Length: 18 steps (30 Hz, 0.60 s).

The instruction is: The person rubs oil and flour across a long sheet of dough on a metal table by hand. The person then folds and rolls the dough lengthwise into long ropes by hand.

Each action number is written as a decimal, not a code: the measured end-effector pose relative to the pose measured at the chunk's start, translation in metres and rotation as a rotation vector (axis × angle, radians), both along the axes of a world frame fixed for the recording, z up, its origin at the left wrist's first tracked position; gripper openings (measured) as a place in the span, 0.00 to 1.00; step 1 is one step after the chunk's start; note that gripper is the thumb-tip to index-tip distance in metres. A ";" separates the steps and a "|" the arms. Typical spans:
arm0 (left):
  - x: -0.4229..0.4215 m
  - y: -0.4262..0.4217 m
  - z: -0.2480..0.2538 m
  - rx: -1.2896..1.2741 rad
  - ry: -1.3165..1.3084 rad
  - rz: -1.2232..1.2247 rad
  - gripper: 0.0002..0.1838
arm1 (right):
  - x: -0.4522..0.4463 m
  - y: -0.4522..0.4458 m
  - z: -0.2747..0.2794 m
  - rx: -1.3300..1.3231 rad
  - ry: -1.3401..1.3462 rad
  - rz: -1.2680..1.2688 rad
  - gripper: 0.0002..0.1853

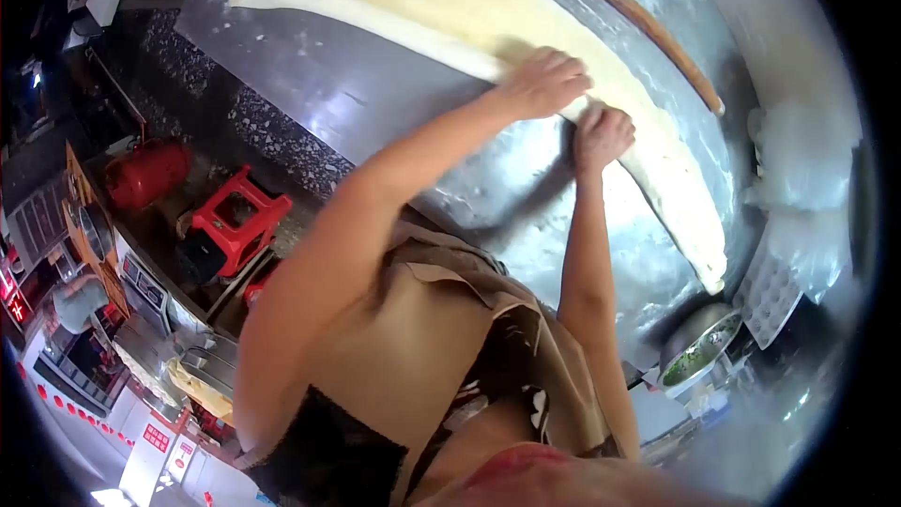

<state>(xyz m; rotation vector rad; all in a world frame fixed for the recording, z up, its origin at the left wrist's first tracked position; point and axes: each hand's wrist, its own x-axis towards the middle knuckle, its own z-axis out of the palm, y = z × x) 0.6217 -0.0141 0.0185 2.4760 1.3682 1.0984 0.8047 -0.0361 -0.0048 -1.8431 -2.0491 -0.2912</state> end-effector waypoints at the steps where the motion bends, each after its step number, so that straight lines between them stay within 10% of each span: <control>1: -0.080 -0.029 0.008 -0.025 0.077 0.086 0.13 | -0.010 0.009 0.003 -0.037 0.045 -0.092 0.10; 18: -0.321 -0.032 -0.002 -0.180 0.566 0.151 0.18 | -0.188 0.007 0.021 -0.023 0.141 0.218 0.19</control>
